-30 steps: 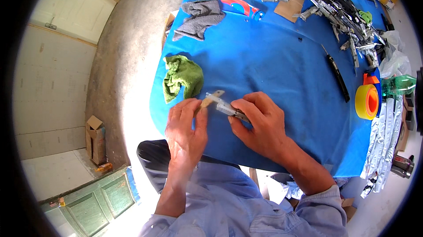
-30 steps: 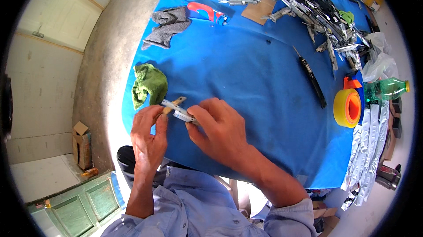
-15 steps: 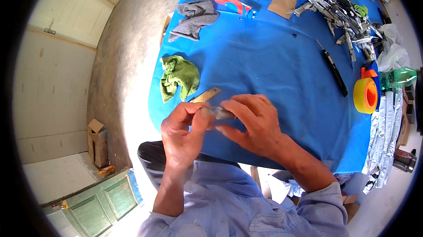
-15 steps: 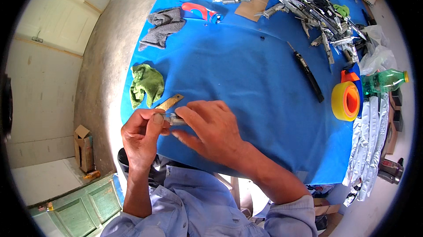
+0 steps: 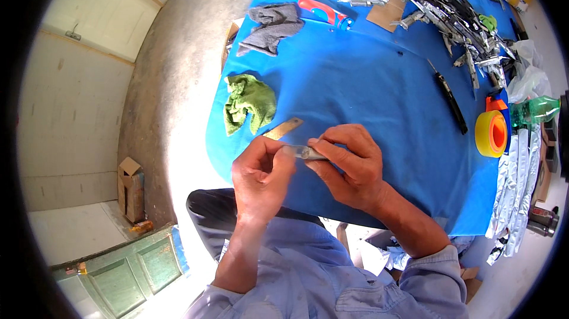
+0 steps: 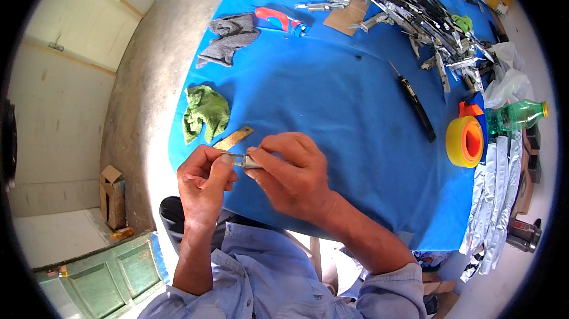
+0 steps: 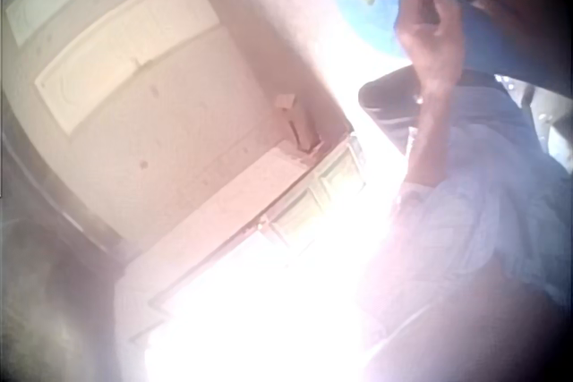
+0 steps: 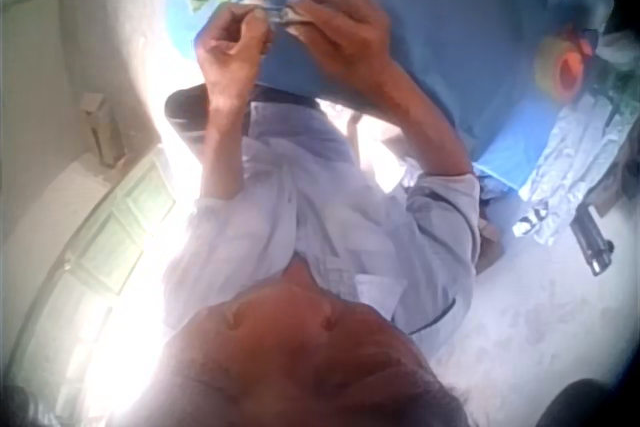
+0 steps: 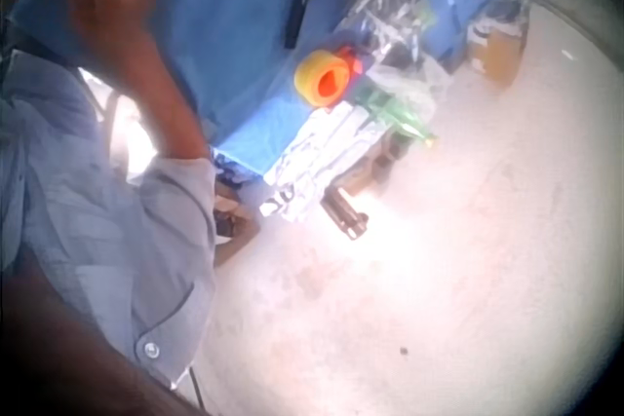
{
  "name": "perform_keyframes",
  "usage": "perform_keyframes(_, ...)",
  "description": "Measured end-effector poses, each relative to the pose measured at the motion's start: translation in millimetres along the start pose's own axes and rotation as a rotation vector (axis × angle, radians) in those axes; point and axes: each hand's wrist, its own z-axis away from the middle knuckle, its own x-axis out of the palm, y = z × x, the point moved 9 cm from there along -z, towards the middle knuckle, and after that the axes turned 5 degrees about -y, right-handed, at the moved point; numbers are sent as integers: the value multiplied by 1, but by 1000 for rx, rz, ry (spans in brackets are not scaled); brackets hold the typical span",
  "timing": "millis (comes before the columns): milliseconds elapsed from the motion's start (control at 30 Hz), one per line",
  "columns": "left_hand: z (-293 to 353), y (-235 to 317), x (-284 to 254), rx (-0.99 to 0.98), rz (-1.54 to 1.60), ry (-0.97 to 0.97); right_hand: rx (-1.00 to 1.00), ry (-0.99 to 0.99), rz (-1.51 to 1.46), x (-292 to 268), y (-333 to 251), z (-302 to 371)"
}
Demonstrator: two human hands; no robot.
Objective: The person cleans a small metal component with a cloth and applies liquid to it from a syringe while holding it with pliers.
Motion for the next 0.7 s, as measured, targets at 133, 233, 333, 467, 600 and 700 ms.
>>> perform_keyframes(133, 0, -3, 0, 2, 27, 5, 21, -23, -44, 1, 3, 0)
perform_keyframes(233, 0, -4, 2, 2, 61, 4, 26, -36, -54, 0, 4, 0)
perform_keyframes(333, -1, -4, 1, -6, 55, 6, 52, -44, -68, 3, 7, 1)
perform_keyframes(467, -3, -7, -1, -38, 48, -15, 56, -75, -51, 4, 9, 0)
perform_keyframes(600, -5, -9, -12, 22, 111, -10, 157, -88, -58, 6, 17, -3)
perform_keyframes(700, -5, 0, -26, 158, 94, 9, 297, -125, -126, 5, 27, -6)
